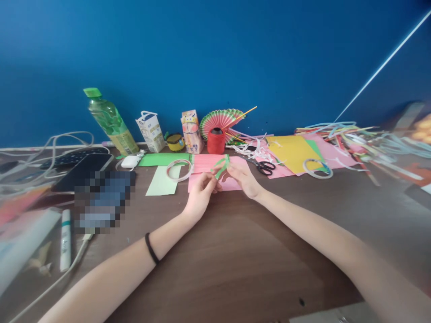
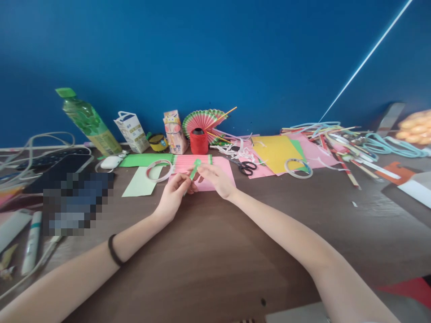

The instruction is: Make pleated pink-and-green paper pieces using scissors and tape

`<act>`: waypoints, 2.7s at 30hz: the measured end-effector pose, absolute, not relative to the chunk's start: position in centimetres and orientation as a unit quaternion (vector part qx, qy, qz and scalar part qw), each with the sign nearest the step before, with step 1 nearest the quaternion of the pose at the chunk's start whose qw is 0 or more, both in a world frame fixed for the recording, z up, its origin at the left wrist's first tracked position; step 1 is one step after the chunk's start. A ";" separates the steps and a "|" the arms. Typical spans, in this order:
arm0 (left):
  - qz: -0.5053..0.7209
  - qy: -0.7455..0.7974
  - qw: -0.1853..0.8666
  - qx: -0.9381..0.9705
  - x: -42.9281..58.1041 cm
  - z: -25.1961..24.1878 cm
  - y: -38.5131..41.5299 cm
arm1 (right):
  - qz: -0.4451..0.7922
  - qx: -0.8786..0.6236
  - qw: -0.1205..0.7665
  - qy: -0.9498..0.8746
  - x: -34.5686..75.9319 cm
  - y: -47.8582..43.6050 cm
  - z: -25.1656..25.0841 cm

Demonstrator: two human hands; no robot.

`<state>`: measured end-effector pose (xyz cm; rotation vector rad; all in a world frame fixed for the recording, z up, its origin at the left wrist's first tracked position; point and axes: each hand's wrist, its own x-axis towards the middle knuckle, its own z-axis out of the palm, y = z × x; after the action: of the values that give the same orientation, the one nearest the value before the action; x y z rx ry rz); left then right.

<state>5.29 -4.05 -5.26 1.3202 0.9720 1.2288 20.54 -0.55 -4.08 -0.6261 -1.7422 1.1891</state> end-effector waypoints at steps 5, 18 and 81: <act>0.516 0.413 0.472 0.583 5.3 -5.3 -3.9 | 0.413 -0.308 0.450 -0.729 20.0 -1.1 -4.0; 0.471 0.478 0.357 0.650 5.2 -5.0 -4.2 | 0.449 -0.363 0.499 -0.647 19.2 -2.0 -4.3; 0.486 0.464 0.353 0.651 5.2 -5.3 -3.8 | 0.419 -0.380 0.461 -0.683 19.1 -2.2 -5.4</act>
<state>5.25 -3.85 -5.29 1.6827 1.2011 1.2560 19.06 -2.17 -5.40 -0.9350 -1.6810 1.0318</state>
